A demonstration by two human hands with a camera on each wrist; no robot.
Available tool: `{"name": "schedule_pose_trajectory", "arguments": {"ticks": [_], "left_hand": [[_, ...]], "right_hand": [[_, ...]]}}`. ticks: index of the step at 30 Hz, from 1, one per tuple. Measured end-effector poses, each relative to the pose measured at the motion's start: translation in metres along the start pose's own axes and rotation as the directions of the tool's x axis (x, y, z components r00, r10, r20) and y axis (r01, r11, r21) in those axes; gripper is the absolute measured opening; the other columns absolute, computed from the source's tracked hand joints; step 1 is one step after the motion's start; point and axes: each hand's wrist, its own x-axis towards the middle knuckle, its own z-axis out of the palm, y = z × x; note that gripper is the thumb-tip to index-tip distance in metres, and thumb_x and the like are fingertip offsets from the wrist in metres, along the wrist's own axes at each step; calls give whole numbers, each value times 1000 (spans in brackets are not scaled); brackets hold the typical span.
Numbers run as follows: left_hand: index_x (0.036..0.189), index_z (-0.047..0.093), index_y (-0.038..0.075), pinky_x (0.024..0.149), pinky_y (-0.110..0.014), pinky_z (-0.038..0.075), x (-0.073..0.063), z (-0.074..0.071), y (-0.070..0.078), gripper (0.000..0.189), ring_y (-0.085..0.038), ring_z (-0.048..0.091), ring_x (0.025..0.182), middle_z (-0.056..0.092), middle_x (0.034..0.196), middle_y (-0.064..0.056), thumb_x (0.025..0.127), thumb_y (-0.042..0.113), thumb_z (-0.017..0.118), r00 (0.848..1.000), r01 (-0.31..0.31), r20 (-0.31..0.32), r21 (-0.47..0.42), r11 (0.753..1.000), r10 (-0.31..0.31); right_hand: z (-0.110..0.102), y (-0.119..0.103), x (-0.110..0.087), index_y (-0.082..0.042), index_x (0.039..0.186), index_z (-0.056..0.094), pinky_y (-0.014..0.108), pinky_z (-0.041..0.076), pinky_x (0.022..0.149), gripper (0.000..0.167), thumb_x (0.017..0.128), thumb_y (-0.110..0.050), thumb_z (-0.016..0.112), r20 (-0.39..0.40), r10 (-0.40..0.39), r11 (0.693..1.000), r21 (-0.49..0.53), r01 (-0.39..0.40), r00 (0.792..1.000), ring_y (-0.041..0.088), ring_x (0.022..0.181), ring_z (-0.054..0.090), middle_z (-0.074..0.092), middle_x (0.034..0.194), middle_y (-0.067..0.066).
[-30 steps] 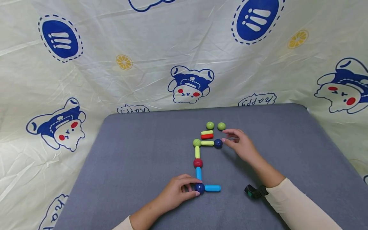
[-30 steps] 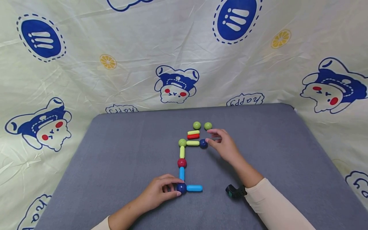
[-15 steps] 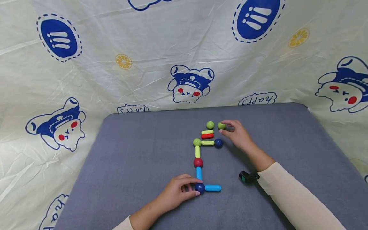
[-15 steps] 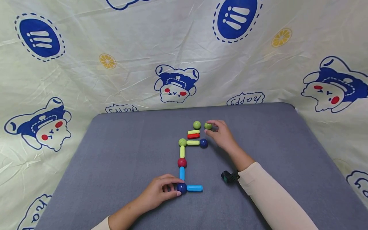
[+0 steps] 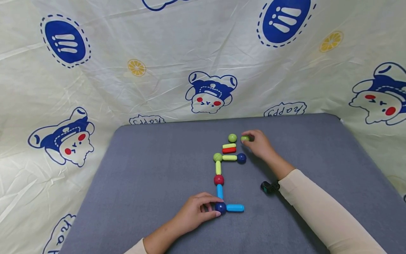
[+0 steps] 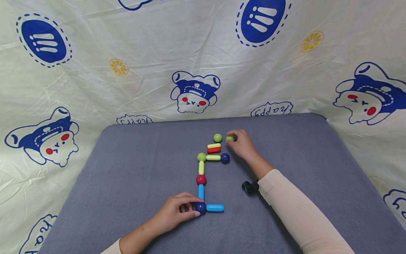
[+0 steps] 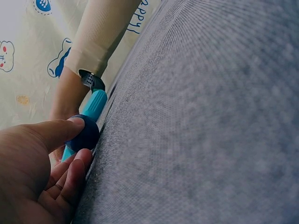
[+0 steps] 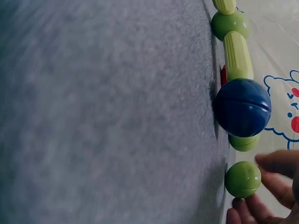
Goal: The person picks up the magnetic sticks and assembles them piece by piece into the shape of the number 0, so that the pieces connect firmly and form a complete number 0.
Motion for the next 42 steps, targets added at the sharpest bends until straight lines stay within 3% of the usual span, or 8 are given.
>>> {"name": "schedule_pose_trajectory", "arguments": {"ticks": [12, 21, 29, 35, 38, 42], "left_hand": [[122, 73, 25, 69, -18, 52, 1, 0, -2, 31, 0, 59, 81, 71, 111, 3, 91, 28, 76, 1000, -9, 1, 2, 1000, 9], [123, 73, 24, 69, -18, 53, 1, 0, -2, 32, 3, 59, 81, 70, 112, 5, 91, 28, 76, 1000, -8, 6, 18, 1000, 8], [122, 73, 25, 69, -18, 52, 1, 0, -1, 31, 1, 59, 81, 71, 111, 5, 91, 28, 77, 1000, -2, 2, 12, 1000, 2], [121, 74, 25, 69, -17, 51, 0, 0, 0, 31, -1, 59, 80, 71, 111, 4, 90, 26, 77, 1000, -9, -6, 5, 1000, 9], [121, 74, 25, 69, -17, 51, 0, 0, 1, 31, 0, 59, 80, 71, 111, 4, 90, 26, 77, 1000, -7, -8, 0, 1000, 7], [121, 74, 25, 68, -18, 52, 0, 0, 1, 30, 0, 59, 80, 71, 111, 4, 91, 27, 77, 1000, -8, -5, -1, 1000, 8]], "right_hand": [[-16, 11, -21, 0, 128, 63, 51, 51, 92, 31, 101, -14, 62, 42, 42, 999, -29, -41, 998, 43, 120, 56, 56, 131, 27], [-27, 17, -59, 1, 124, 65, 52, 53, 89, 27, 100, -11, 63, 75, -32, 997, -73, 37, 997, 43, 113, 62, 60, 125, 28], [-31, 13, -101, 0, 125, 66, 52, 54, 90, 32, 97, -15, 67, 141, -26, 996, -76, 37, 990, 41, 111, 65, 64, 124, 25], [-31, 12, -133, -6, 123, 70, 38, 56, 87, 30, 95, -17, 71, 245, -52, 998, -33, 62, 968, 26, 105, 67, 65, 117, 14], [-29, 10, -148, -8, 122, 71, 27, 55, 84, 31, 93, -17, 73, 299, -80, 997, 6, 83, 951, 15, 102, 65, 65, 116, 8], [-27, 7, -162, -11, 122, 71, 22, 53, 79, 32, 92, -19, 75, 383, -107, 993, 92, 77, 917, 4, 96, 62, 65, 116, 6]]}}
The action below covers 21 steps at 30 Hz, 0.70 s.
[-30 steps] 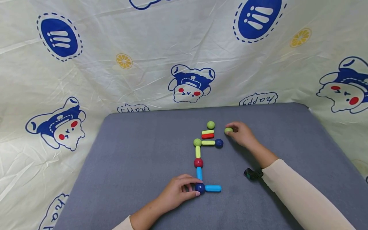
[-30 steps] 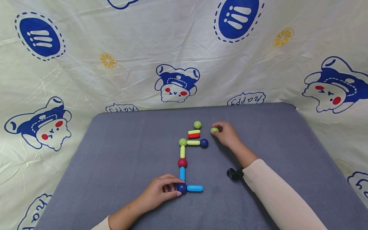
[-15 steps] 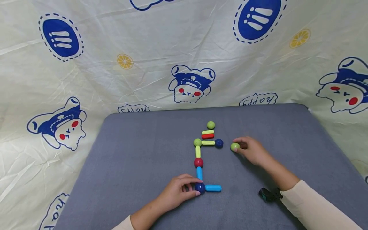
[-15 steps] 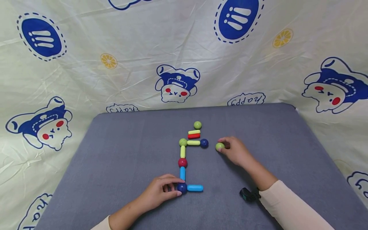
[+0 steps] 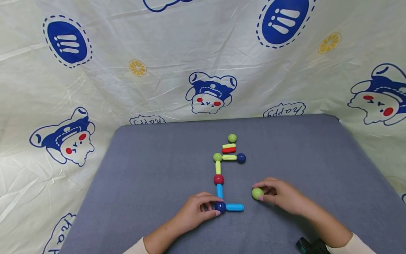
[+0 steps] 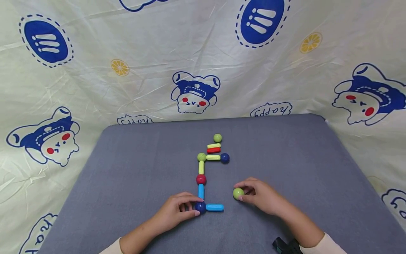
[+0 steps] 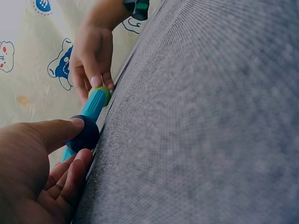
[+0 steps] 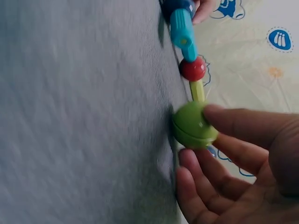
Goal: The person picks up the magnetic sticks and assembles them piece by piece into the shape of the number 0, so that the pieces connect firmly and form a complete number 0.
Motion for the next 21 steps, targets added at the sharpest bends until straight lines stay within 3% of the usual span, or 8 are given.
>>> {"name": "schedule_pose_trajectory", "arguments": {"ticks": [7, 21], "left_hand": [[121, 74, 24, 68, -18, 51, 0, 0, 0, 31, -1, 59, 80, 71, 110, 4, 91, 28, 77, 1000, 15, 1, 10, 1000, -15], [121, 73, 23, 67, -18, 51, 0, 0, 0, 31, -1, 59, 79, 71, 108, 3, 90, 26, 78, 1000, 5, -6, 1, 1000, -5]], "right_hand": [[9, -5, -8, -12, 123, 70, 21, 53, 79, 33, 93, -24, 74, 142, -50, 991, 126, 32, 989, 3, 94, 60, 65, 115, 5], [20, -10, -7, -12, 121, 70, 21, 53, 80, 31, 93, -24, 74, 161, -90, 986, 152, 66, 983, 4, 93, 59, 65, 113, 4]]}}
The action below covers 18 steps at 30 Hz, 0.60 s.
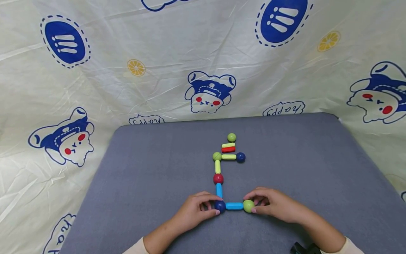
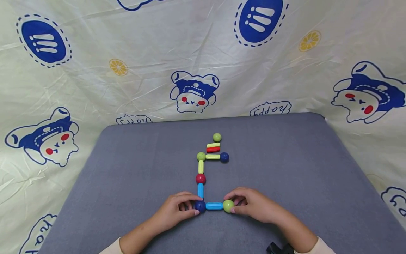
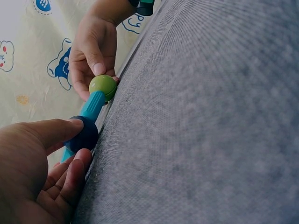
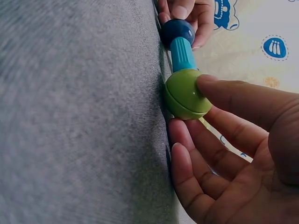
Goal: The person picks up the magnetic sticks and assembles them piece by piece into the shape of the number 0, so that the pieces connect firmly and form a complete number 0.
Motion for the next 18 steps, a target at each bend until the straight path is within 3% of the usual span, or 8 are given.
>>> {"name": "schedule_pose_trajectory", "arguments": {"ticks": [12, 18], "left_hand": [[121, 73, 22, 67, -18, 52, 0, 0, -2, 32, 1, 60, 78, 71, 108, 1, 90, 27, 78, 1000, 5, 3, 2, 1000, -5], [121, 73, 24, 68, -18, 52, 1, 0, -1, 31, 1, 59, 78, 71, 107, 2, 90, 27, 78, 1000, 16, 5, 5, 1000, -16]], "right_hand": [[0, 0, 0, -11, 122, 69, 20, 53, 80, 32, 93, -25, 74, 14, 3, 1000, 4, -3, 1000, 5, 93, 60, 65, 114, 5], [-3, 1, 4, -5, 124, 67, 21, 53, 81, 36, 93, -23, 74, 12, 4, 999, 49, -5, 1000, 4, 94, 61, 67, 118, 11]]}}
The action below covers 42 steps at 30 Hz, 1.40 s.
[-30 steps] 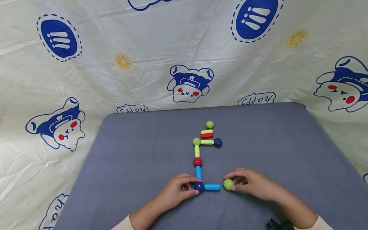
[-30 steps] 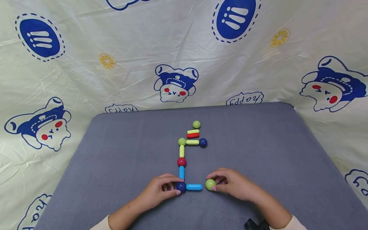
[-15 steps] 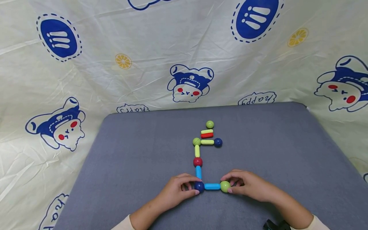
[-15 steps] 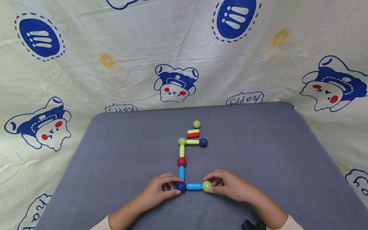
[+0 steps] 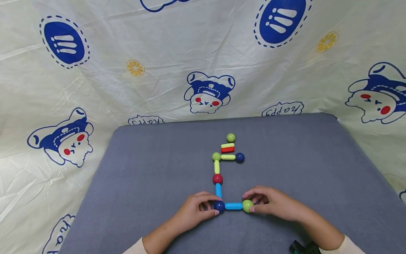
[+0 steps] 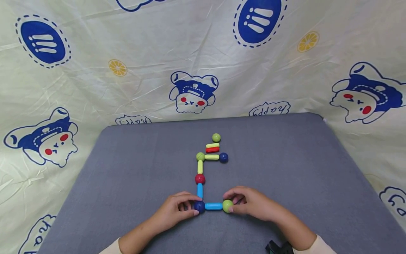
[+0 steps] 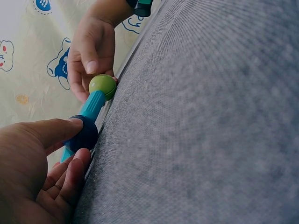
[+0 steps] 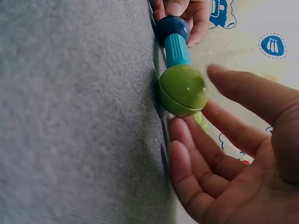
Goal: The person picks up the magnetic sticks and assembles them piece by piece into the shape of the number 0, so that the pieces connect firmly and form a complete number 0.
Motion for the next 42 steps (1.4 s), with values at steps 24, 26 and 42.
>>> {"name": "schedule_pose_trajectory", "arguments": {"ticks": [24, 26, 42], "left_hand": [[122, 72, 25, 67, -19, 52, 0, 0, 0, 32, 2, 58, 79, 68, 105, 7, 91, 29, 77, 1000, 0, 13, 3, 1000, -1], [122, 73, 25, 67, -19, 53, 0, -1, 0, 32, 2, 58, 79, 68, 105, 7, 91, 29, 77, 1000, -1, 12, 3, 1000, 1], [122, 73, 25, 68, -18, 51, -1, 0, 2, 31, -1, 58, 79, 70, 107, 2, 91, 27, 77, 1000, 17, 5, -12, 1000, -17]], "right_hand": [[-21, -16, 28, -9, 131, 63, 24, 54, 86, 41, 95, -27, 72, -327, -78, 987, -159, 27, 942, 14, 104, 63, 65, 122, 11], [-23, -18, 32, -9, 131, 64, 24, 54, 87, 40, 96, -27, 71, -354, -86, 985, -173, 25, 931, 17, 106, 63, 65, 122, 11], [-39, -32, 74, -10, 133, 62, 31, 51, 96, 40, 98, -29, 69, -420, -3, 1000, -3, 1, 907, 25, 117, 60, 64, 133, 12]]}}
